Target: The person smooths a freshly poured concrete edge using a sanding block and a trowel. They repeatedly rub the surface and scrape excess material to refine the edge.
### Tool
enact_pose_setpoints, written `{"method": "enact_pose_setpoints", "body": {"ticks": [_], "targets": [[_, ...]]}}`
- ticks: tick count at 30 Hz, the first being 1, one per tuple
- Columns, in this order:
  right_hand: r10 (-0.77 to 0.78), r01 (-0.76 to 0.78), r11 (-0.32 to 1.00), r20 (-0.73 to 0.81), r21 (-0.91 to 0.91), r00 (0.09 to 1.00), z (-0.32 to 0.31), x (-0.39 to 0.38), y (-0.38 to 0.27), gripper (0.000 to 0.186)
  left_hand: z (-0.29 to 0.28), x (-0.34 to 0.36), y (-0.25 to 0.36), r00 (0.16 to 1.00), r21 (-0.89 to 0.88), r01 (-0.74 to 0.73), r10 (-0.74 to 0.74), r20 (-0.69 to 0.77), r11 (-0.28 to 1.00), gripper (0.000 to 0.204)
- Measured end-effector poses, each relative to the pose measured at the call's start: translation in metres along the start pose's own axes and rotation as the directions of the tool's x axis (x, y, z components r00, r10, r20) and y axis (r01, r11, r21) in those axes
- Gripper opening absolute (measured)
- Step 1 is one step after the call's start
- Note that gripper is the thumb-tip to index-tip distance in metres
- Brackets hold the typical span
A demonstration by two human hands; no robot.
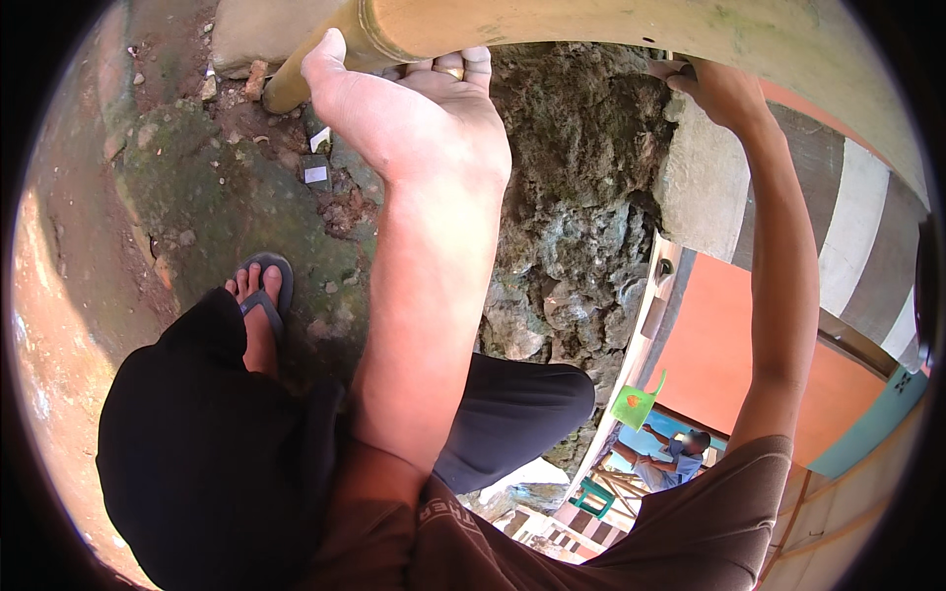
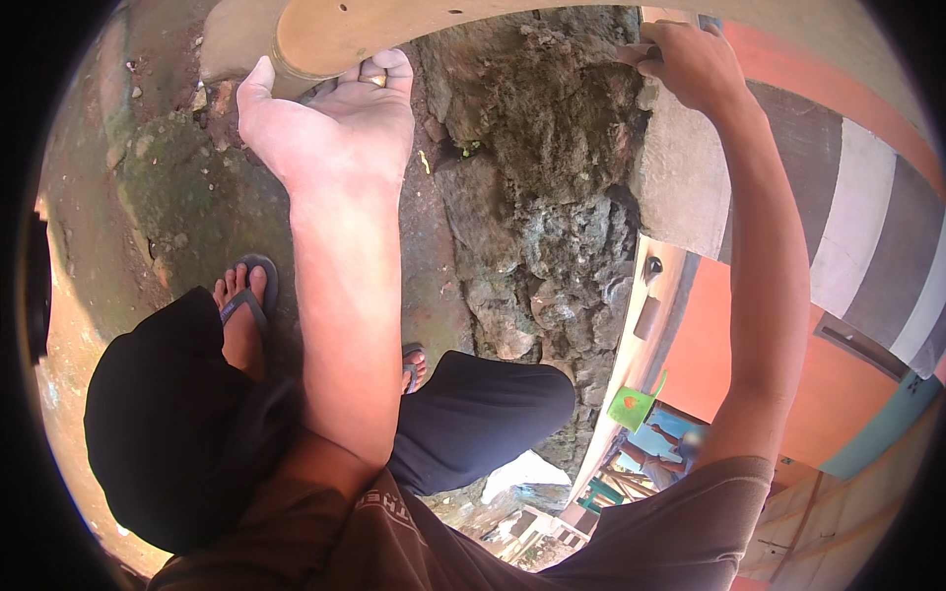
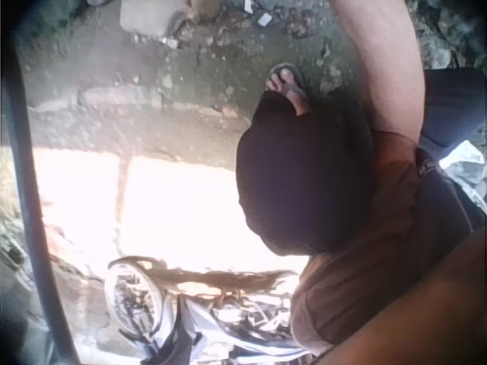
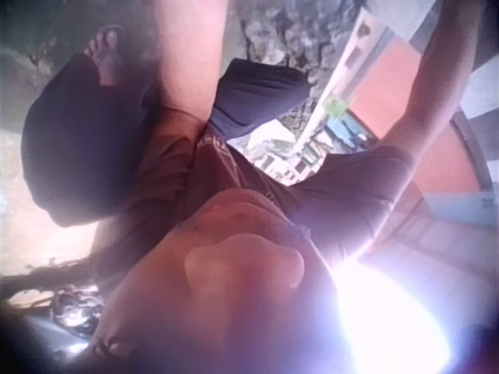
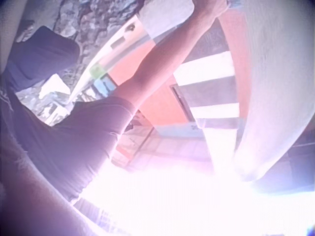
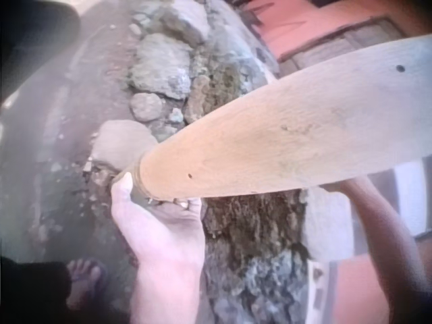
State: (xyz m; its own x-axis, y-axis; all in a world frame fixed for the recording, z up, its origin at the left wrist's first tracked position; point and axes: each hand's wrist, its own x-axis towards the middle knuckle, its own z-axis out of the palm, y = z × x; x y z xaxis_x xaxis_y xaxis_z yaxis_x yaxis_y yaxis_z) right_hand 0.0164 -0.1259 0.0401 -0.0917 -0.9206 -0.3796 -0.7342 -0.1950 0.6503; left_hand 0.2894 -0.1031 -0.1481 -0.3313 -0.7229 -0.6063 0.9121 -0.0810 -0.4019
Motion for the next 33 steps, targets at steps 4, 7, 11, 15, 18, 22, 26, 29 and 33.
{"method": "enact_pose_setpoints", "body": {"ticks": [4, 7, 11, 15, 18, 22, 26, 29, 33], "targets": [[-0.047, 0.046, 0.997, -0.016, -0.058, 0.999, 0.014, -0.003, 0.005, 0.019, -0.011, 0.005, 0.002, 0.998, 0.033, 0.052, -0.053, 0.024, 0.998, 0.051], [0.037, -0.04, 0.996, -0.036, -0.079, 0.999, -0.002, -0.011, 0.01, 0.021, -0.008, 0.005, 0.002, 1.0, 0.032, 0.025, -0.025, 0.003, 0.999, 0.051], [0.11, -0.12, 0.989, -0.113, -0.088, 0.987, -0.013, -0.023, 0.009, 0.023, -0.001, -0.003, -0.005, 0.999, 0.029, 0.03, -0.028, -0.039, 0.999, 0.055], [0.123, -0.14, 0.979, -0.124, -0.147, 0.985, 0.006, -0.022, -0.026, 0.023, 0.002, -0.009, -0.005, 0.999, 0.059, 0.003, -0.001, -0.034, 0.998, 0.059], [0.165, -0.197, 0.971, -0.213, -0.138, 0.963, 0.018, -0.046, -0.035, 0.025, -0.008, -0.009, -0.009, 1.0, 0.093, 0.011, -0.01, -0.006, 0.996, 0.06], [0.299, -0.281, 0.954, -0.358, 0.103, 0.884, 0.038, -0.105, -0.06, 0.028, -0.013, -0.013, -0.006, 1.0, 0.198, -0.009, 0.008, 0.007, 0.98, 0.064], [0.738, -0.437, 0.485, -0.087, 0.757, 0.67, 0.062, -0.182, -0.1, 0.033, -0.042, -0.04, -0.038, 0.968, 0.53, -0.228, 0.248, 0.033, 0.817, 0.057], [0.879, -0.209, -0.007, 0.106, 0.978, 0.465, 0.093, -0.237, -0.134, 0.031, -0.093, -0.064, -0.086, 0.98, 0.714, -0.187, 0.077, 0.183, 0.675, 0.033], [0.801, 0.127, -0.533, 0.45, 0.837, 0.396, 0.107, -0.294, -0.171, 0.03, -0.137, -0.119, -0.133, 0.822, 0.941, -0.185, -0.48, 0.305, 0.282, 0.022]]}}
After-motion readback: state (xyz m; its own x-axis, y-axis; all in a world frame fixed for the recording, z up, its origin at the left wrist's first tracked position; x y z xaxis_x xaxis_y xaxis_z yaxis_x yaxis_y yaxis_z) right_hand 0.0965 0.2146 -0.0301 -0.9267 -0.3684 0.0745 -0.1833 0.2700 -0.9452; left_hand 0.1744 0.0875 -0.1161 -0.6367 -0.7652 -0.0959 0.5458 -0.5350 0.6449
